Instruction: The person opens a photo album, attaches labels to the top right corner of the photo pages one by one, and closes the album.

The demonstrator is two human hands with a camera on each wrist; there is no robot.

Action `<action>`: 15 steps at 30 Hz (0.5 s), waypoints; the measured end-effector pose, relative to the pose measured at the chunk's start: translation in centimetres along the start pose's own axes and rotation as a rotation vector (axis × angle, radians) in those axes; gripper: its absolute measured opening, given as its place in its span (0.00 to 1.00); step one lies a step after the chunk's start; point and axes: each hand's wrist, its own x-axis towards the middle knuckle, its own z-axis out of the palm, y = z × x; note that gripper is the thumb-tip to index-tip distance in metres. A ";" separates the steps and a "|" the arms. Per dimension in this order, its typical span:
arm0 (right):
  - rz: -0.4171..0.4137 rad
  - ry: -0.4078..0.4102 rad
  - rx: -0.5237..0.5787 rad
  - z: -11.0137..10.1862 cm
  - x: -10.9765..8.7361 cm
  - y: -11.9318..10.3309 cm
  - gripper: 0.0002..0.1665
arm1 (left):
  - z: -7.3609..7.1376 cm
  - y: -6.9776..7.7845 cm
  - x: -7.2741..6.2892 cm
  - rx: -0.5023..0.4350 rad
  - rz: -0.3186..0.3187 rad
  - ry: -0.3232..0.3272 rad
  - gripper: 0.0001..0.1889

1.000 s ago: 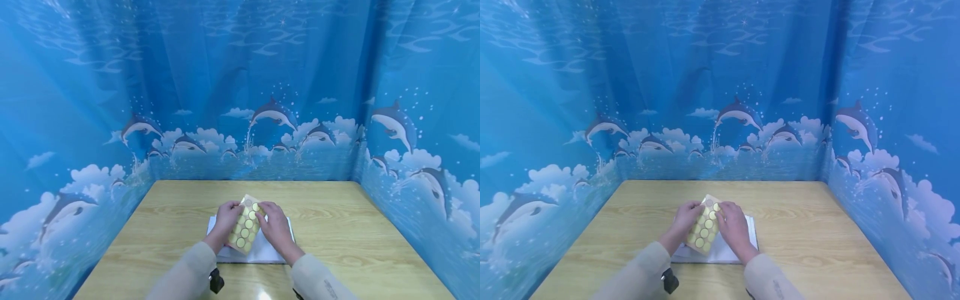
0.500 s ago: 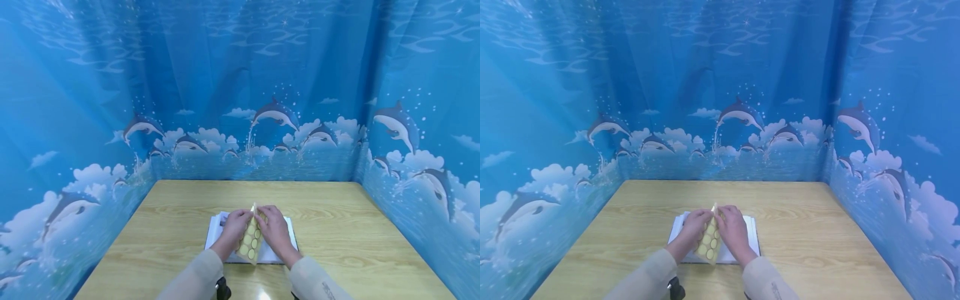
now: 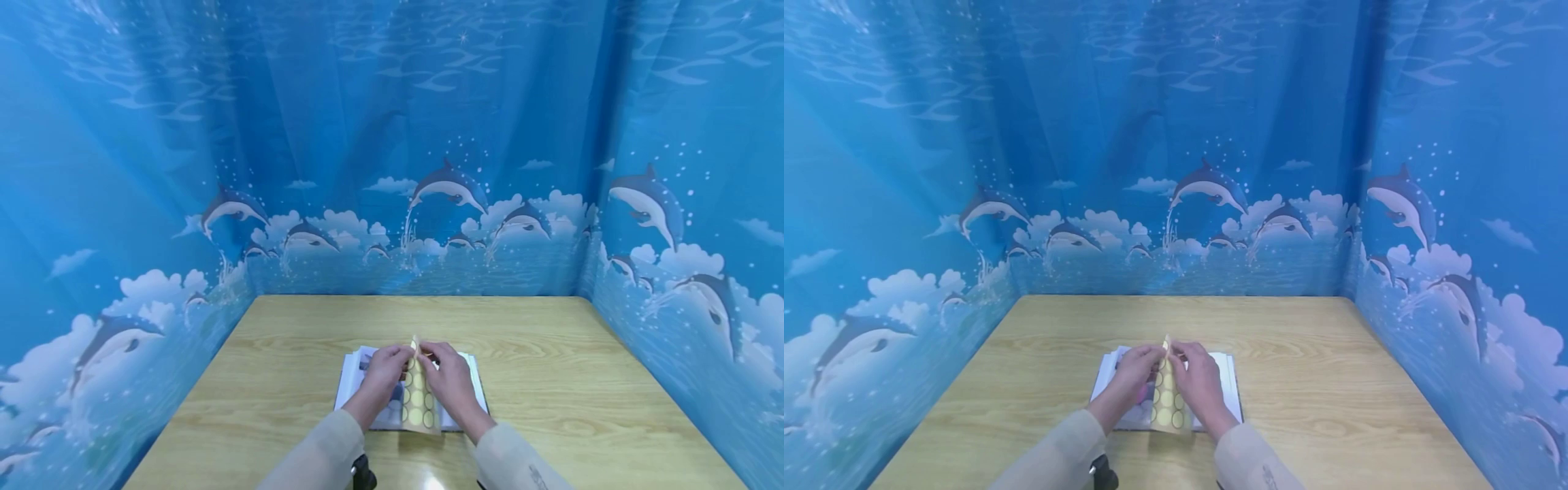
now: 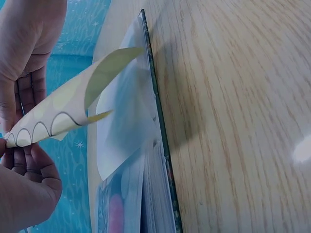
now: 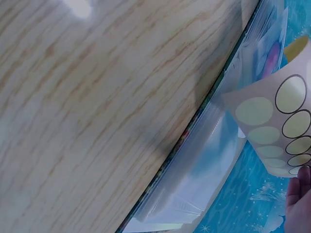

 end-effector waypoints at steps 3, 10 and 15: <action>0.068 -0.005 0.060 -0.1 0.0 -0.2 0.15 | -0.1 -0.1 -0.1 -0.005 -0.006 -0.007 0.13; 0.137 0.005 0.116 -0.1 0.0 -0.4 0.12 | -0.3 -0.4 0.1 -0.035 -0.005 -0.035 0.14; 0.176 0.018 0.130 -0.1 0.0 -0.5 0.10 | -0.4 -0.3 0.2 -0.038 -0.002 -0.056 0.15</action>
